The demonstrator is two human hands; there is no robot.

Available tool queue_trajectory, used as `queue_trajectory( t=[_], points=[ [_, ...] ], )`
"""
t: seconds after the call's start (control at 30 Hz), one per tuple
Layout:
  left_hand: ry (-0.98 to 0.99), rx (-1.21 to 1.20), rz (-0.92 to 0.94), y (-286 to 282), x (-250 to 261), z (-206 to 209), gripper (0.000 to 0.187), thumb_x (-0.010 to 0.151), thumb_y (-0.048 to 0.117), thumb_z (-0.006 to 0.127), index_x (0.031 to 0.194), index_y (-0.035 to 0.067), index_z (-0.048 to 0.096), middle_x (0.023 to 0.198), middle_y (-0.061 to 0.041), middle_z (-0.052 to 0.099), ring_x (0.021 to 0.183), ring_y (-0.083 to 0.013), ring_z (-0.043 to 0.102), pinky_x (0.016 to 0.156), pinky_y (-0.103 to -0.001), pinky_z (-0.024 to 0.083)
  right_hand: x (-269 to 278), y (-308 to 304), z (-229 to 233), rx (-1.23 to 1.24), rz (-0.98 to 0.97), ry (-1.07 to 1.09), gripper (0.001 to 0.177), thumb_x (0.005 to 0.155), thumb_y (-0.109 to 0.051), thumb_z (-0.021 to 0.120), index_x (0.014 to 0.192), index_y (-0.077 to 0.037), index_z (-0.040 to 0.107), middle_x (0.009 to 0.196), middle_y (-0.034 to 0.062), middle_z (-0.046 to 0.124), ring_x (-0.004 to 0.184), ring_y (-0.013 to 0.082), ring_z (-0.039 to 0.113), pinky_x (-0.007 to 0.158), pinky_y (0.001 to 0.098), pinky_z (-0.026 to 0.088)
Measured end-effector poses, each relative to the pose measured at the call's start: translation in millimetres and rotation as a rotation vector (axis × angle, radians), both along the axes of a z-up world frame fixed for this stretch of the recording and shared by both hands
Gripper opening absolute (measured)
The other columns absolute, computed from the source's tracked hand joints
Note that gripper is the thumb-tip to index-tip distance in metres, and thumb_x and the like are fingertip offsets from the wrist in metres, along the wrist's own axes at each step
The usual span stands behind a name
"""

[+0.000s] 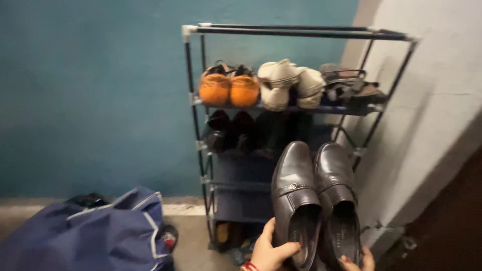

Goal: The person wipes a brown leather shoe with a purple cloth, then places it on a shoe rack. The person then wipes a light-colored sneaker with the same cloth.

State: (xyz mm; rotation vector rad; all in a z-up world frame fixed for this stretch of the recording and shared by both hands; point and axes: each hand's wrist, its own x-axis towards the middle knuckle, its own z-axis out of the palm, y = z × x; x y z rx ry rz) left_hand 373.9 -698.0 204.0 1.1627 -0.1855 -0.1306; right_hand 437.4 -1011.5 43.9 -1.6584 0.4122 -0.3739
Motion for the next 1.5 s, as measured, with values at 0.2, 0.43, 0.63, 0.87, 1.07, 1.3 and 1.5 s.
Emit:
queue_trajectory(
  t=[0.2,0.43,0.63,0.87,1.07,1.3,1.5],
  points=[
    [0.164,0.073,-0.068,-64.5,37.6,27.4,0.082,0.069,0.016,0.086,0.142,0.001,0.052,0.115,-0.014,0.075,0.101,-0.0205,0.073,0.090,-0.035,0.060,-28.3,-46.6,74.1,0.084,-0.062,0.022,0.075,0.086,-0.033,0.065,0.153,-0.018,0.038,0.148,0.0142,0.050,0.131,0.0323,0.054,0.099,0.0589,0.048],
    [0.238,0.111,-0.122,-105.0,88.5,64.9,0.085,0.071,0.021,0.086,0.146,0.005,0.048,0.122,-0.019,0.073,0.104,-0.0333,0.073,0.080,-0.051,0.062,-29.3,-45.4,180.8,0.394,-0.020,0.161,0.071,0.091,-0.040,0.062,0.155,-0.024,0.036,0.145,0.0143,0.054,0.130,0.0311,0.054,0.099,0.0607,0.049],
    [0.384,0.204,-0.129,-119.5,130.5,88.6,0.092,0.070,0.024,0.084,0.149,0.013,0.038,0.131,-0.020,0.063,0.109,-0.0411,0.069,0.076,-0.067,0.060,-3.3,-44.1,222.2,0.295,0.050,0.116,0.067,0.089,-0.043,0.062,0.148,-0.019,0.043,0.133,0.0156,0.063,0.116,0.0314,0.062,0.092,0.0573,0.053],
    [0.113,0.229,0.018,-149.8,173.5,82.6,0.078,0.070,0.029,0.089,0.135,-0.001,0.057,0.114,-0.021,0.076,0.097,-0.0354,0.076,0.077,-0.054,0.064,33.2,-40.8,237.3,0.225,0.025,0.060,0.061,0.087,-0.047,0.060,0.139,-0.019,0.043,0.121,0.0126,0.068,0.102,0.0241,0.067,0.083,0.0457,0.055],
    [0.402,0.302,0.046,-157.7,156.5,138.6,0.087,0.070,0.030,0.084,0.143,0.007,0.042,0.122,-0.018,0.065,0.101,-0.0355,0.072,0.072,-0.056,0.063,61.8,-43.4,239.7,0.143,-0.022,0.017,0.061,0.089,-0.051,0.060,0.134,-0.013,0.044,0.111,0.0144,0.066,0.087,0.0223,0.063,0.065,0.0406,0.052],
    [-0.016,0.634,0.289,-173.1,220.9,102.9,0.100,0.073,0.056,0.091,0.139,-0.010,0.053,0.124,-0.030,0.070,0.108,-0.0317,0.072,0.087,-0.037,0.057,100.1,-47.2,250.3,0.167,-0.021,0.073,0.067,0.088,-0.064,0.053,0.127,-0.009,0.048,0.109,0.0130,0.063,0.089,0.0231,0.064,0.066,0.0410,0.056],
    [0.277,0.403,0.133,-175.1,240.8,137.9,0.090,0.065,0.045,0.084,0.134,-0.003,0.053,0.118,-0.024,0.069,0.093,-0.0368,0.076,0.064,-0.050,0.064,146.4,-44.7,250.2,0.139,-0.033,0.062,0.074,0.085,-0.064,0.057,0.125,-0.003,0.047,0.103,0.0174,0.066,0.078,0.0245,0.068,0.056,0.0386,0.057]
  ],
)
